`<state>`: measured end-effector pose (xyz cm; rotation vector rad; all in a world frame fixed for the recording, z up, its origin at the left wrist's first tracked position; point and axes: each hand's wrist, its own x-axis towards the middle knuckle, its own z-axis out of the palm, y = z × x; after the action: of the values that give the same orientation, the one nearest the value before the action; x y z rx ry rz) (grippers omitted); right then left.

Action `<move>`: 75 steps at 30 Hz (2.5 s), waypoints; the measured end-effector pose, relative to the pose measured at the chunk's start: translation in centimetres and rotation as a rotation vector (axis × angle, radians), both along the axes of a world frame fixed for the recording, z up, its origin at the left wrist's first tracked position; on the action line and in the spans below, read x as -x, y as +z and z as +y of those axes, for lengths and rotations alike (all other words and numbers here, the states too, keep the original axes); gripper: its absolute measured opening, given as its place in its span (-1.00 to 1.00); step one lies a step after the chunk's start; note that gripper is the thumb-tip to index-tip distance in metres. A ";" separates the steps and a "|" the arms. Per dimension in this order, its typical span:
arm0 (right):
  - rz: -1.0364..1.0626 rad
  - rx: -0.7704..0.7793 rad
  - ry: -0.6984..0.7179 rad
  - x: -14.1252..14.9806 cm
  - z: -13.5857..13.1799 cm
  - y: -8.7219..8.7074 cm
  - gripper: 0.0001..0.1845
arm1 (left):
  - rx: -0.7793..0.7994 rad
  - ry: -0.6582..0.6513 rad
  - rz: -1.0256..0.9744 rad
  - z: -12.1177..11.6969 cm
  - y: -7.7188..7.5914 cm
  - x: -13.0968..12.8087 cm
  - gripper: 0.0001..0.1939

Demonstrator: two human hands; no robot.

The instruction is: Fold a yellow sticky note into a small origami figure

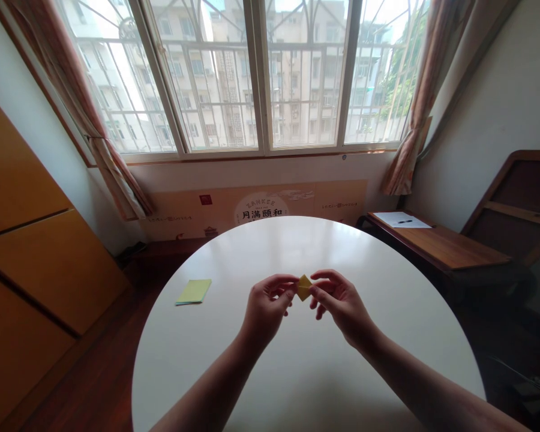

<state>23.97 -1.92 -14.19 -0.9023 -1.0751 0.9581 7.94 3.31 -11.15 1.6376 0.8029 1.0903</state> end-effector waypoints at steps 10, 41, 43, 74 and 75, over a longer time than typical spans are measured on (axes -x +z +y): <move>0.000 -0.008 -0.003 0.2 -0.1 0.1 -0.73 | -0.135 0.032 0.056 0.1 -0.5 0.2 -0.79; 0.023 -0.029 -0.004 0.7 -0.1 0.4 -0.78 | -0.167 -0.026 0.063 -0.2 0.1 0.2 -0.95; 0.050 -0.024 -0.002 0.7 -0.1 0.4 -0.78 | -0.165 -0.028 0.060 -0.2 0.1 0.2 -0.94; 0.248 0.108 0.085 0.7 -0.3 0.9 -0.70 | -0.297 -0.017 0.055 0.1 -0.3 0.5 -0.90; 0.254 0.110 0.086 0.7 -0.3 0.9 -0.70 | -0.300 -0.017 0.055 0.1 -0.3 0.5 -0.91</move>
<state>23.23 -2.23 -13.25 -0.8038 -0.8564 1.1792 7.42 3.45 -11.47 1.9276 0.6826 1.2024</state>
